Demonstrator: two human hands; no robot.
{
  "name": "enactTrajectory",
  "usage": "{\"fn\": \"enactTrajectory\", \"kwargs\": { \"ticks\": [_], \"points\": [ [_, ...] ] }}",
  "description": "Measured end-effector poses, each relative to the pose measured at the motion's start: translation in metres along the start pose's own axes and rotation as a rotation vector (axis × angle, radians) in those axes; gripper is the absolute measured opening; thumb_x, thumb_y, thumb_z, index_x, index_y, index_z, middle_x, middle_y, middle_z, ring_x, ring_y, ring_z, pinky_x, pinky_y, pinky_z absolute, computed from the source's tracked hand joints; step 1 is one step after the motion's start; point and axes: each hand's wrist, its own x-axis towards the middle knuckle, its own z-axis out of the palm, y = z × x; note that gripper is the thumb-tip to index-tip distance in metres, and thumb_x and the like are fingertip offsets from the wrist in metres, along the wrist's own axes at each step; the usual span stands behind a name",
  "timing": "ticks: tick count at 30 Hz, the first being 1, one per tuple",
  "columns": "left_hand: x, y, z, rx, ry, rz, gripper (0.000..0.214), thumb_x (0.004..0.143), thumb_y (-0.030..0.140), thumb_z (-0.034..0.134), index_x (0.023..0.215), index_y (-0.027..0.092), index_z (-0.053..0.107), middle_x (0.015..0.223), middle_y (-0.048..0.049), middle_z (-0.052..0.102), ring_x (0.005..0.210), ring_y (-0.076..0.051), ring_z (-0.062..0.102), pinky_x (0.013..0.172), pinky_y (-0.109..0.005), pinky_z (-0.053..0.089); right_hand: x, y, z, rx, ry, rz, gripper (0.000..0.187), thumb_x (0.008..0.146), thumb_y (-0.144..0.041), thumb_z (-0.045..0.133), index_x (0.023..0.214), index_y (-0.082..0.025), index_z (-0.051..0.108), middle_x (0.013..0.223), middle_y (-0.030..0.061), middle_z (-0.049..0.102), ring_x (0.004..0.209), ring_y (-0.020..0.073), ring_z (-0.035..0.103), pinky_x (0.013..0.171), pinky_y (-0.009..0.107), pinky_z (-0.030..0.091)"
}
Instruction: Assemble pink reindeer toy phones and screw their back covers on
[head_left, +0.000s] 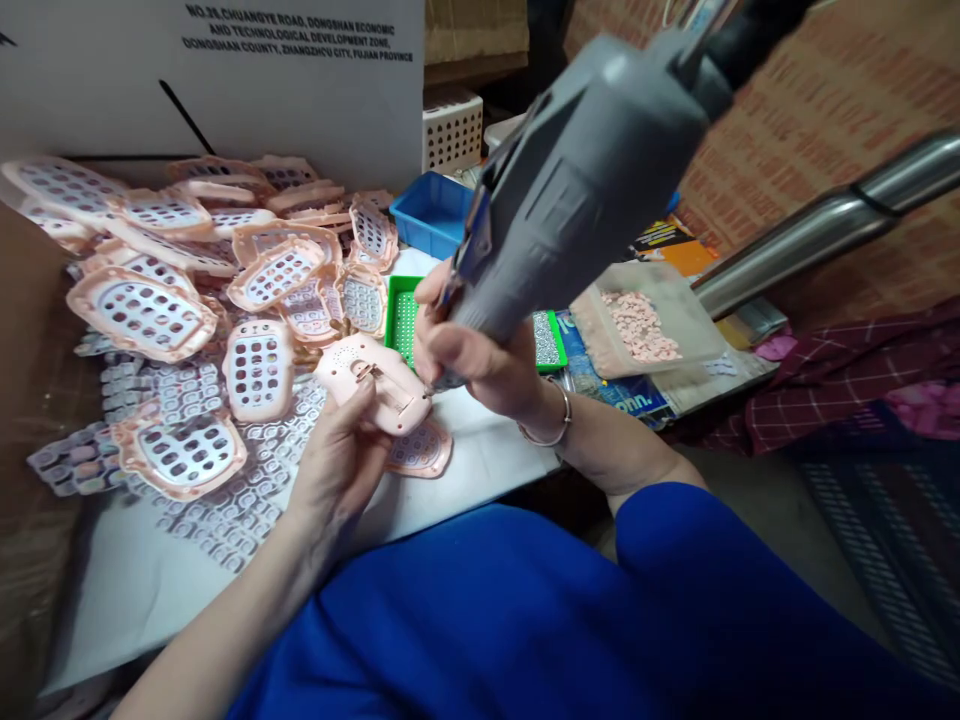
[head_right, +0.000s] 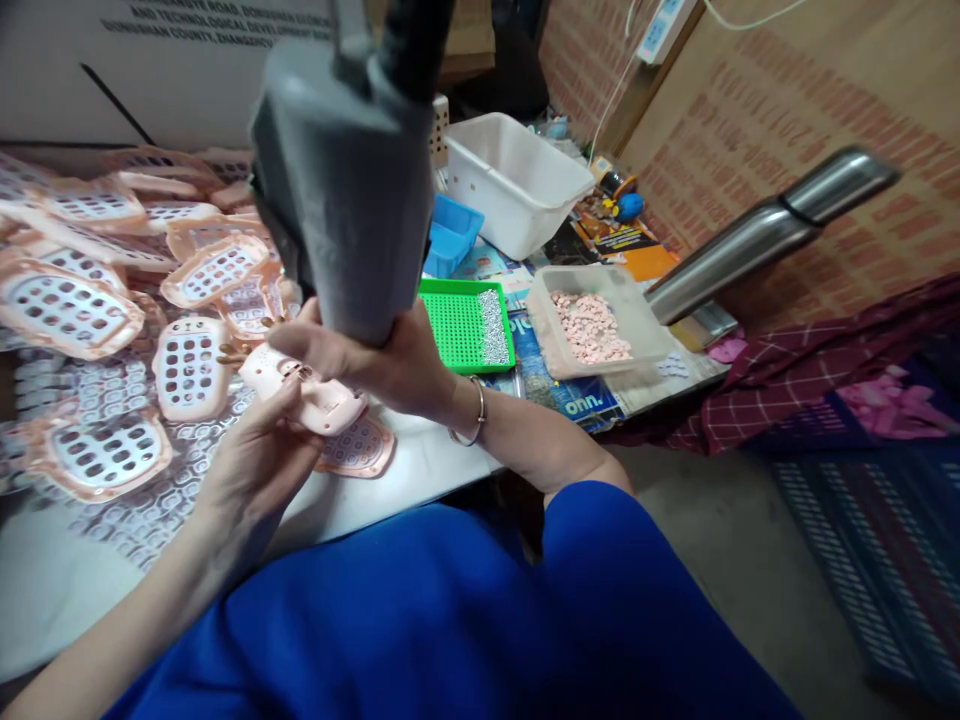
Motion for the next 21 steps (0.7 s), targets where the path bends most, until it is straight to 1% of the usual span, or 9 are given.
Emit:
{"fn": "enactTrajectory", "kwargs": {
  "ticks": [2, 4, 6, 9, 10, 13, 15, 17, 21],
  "points": [
    [0.000, 0.001, 0.002, -0.073, 0.029, -0.015, 0.017, 0.073, 0.012, 0.075, 0.086, 0.022, 0.070, 0.087, 0.0019, 0.074, 0.082, -0.014, 0.068, 0.071, -0.021, 0.057, 0.002, 0.003, -0.006, 0.161, -0.066, -0.083, 0.027, 0.075, -0.045, 0.075, 0.069, -0.025, 0.058, 0.056, -0.0079, 0.051, 0.045, 0.0091, 0.049, 0.047, 0.025, 0.044],
    [0.000, 0.004, 0.004, -0.136, 0.057, -0.020, 0.019, 0.074, 0.007, 0.073, 0.086, 0.022, 0.070, 0.083, 0.0047, 0.074, 0.075, -0.010, 0.067, 0.070, -0.016, 0.057, 0.004, 0.006, -0.014, 0.164, -0.016, -0.167, 0.022, 0.081, -0.038, 0.072, 0.070, -0.026, 0.058, 0.058, -0.0072, 0.052, 0.046, 0.0093, 0.050, 0.048, 0.025, 0.043],
    [0.000, 0.006, 0.004, -0.166, 0.092, -0.014, 0.022, 0.074, 0.003, 0.073, 0.084, 0.022, 0.069, 0.077, 0.0072, 0.074, 0.068, -0.007, 0.065, 0.064, -0.012, 0.054, 0.005, 0.009, -0.023, 0.080, 0.054, -0.198, 0.024, 0.082, -0.041, 0.072, 0.070, -0.027, 0.057, 0.056, -0.0065, 0.052, 0.046, 0.0102, 0.049, 0.046, 0.025, 0.042],
    [0.000, 0.007, 0.002, -0.175, 0.143, 0.000, 0.025, 0.071, 0.000, 0.075, 0.081, 0.022, 0.068, 0.071, 0.0095, 0.073, 0.059, -0.003, 0.062, 0.052, -0.007, 0.048, 0.005, 0.017, -0.035, -0.008, 0.124, -0.190, 0.025, 0.078, -0.046, 0.074, 0.073, -0.028, 0.056, 0.054, -0.0067, 0.051, 0.043, 0.0106, 0.048, 0.043, 0.026, 0.040],
    [0.001, 0.007, 0.002, -0.175, 0.147, 0.006, 0.026, 0.070, 0.000, 0.076, 0.082, 0.021, 0.068, 0.071, 0.0094, 0.072, 0.058, -0.003, 0.062, 0.051, -0.006, 0.046, 0.005, 0.020, -0.039, -0.029, 0.136, -0.199, 0.025, 0.078, -0.045, 0.074, 0.073, -0.028, 0.056, 0.055, -0.0066, 0.051, 0.044, 0.0106, 0.048, 0.044, 0.026, 0.041],
    [0.001, 0.006, 0.001, -0.163, 0.112, 0.000, 0.023, 0.070, 0.002, 0.076, 0.084, 0.019, 0.068, 0.072, 0.0068, 0.073, 0.060, -0.004, 0.063, 0.055, -0.008, 0.049, 0.007, 0.029, -0.046, -0.108, 0.183, -0.210, 0.029, 0.078, -0.044, 0.074, 0.070, -0.026, 0.052, 0.057, -0.0059, 0.050, 0.046, 0.0104, 0.049, 0.047, 0.028, 0.042],
    [0.002, 0.004, 0.000, -0.162, 0.115, -0.011, 0.021, 0.071, 0.002, 0.074, 0.084, 0.017, 0.068, 0.073, 0.0049, 0.073, 0.061, -0.005, 0.064, 0.056, -0.009, 0.050, 0.010, 0.034, -0.048, -0.157, 0.218, -0.177, 0.035, 0.075, -0.050, 0.075, 0.070, -0.026, 0.050, 0.056, -0.0057, 0.048, 0.046, 0.0108, 0.048, 0.047, 0.029, 0.041],
    [0.004, 0.003, 0.001, -0.171, 0.155, -0.020, 0.018, 0.072, 0.000, 0.070, 0.082, 0.015, 0.066, 0.071, 0.0031, 0.072, 0.058, -0.006, 0.064, 0.054, -0.010, 0.051, 0.011, 0.039, -0.050, -0.219, 0.248, -0.149, 0.042, 0.073, -0.060, 0.073, 0.073, -0.026, 0.048, 0.055, -0.0059, 0.046, 0.045, 0.0112, 0.046, 0.045, 0.030, 0.041],
    [0.008, 0.001, 0.002, -0.208, 0.198, -0.027, 0.016, 0.073, -0.002, 0.063, 0.077, 0.013, 0.064, 0.068, 0.0006, 0.070, 0.054, -0.008, 0.064, 0.050, -0.013, 0.052, 0.012, 0.048, -0.053, -0.306, 0.244, -0.165, 0.051, 0.073, -0.073, 0.065, 0.082, -0.026, 0.048, 0.056, -0.0060, 0.044, 0.045, 0.0119, 0.046, 0.044, 0.032, 0.046]
  ]
}}
